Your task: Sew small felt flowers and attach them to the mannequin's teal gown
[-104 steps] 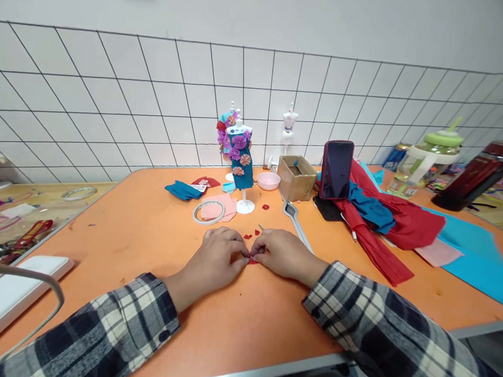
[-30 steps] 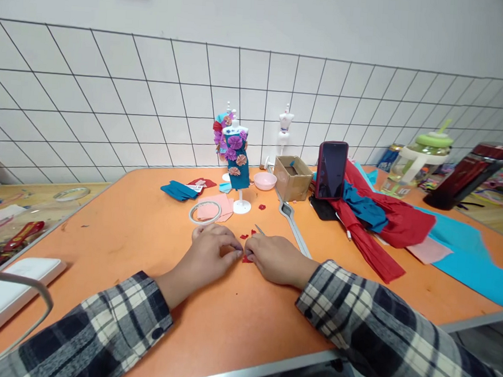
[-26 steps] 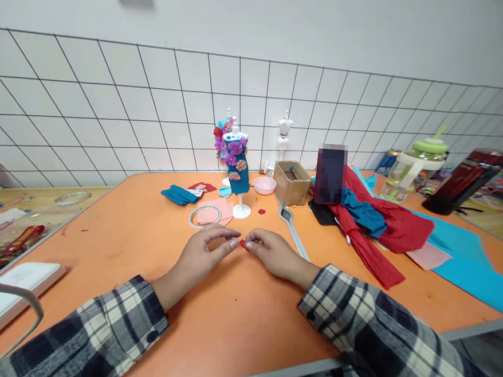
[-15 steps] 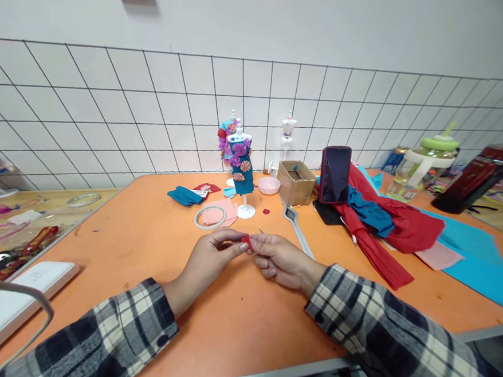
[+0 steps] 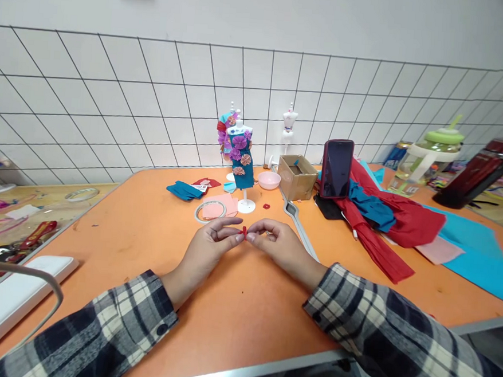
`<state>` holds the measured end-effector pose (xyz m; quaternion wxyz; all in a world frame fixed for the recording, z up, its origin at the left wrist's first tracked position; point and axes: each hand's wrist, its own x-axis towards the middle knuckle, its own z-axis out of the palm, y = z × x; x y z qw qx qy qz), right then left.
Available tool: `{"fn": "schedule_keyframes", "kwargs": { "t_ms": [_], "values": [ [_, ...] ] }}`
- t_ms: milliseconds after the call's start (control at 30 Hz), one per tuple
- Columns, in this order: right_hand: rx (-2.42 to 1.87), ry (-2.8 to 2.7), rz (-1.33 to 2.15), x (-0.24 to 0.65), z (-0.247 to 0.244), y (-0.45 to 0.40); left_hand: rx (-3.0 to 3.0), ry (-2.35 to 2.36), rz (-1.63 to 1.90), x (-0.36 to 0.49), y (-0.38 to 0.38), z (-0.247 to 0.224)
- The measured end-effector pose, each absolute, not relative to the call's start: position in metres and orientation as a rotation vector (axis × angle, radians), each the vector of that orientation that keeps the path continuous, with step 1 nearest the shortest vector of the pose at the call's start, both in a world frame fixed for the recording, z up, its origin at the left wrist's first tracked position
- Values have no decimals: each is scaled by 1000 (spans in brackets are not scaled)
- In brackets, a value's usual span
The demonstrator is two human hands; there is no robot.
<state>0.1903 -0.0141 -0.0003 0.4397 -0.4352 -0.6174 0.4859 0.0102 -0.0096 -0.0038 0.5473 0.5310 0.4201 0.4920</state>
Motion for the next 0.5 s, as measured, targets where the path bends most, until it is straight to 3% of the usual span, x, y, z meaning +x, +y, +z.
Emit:
{"fn": "schedule_keyframes", "kwargs": {
  "t_ms": [133,500],
  "values": [
    [-1166,-1642,986,188,-2,-13,1241,981,1137,12,-12,-2],
    [-1269,-1741,946,191,2,-17,1107,851,1112,9,-9,-8]
  ]
}}
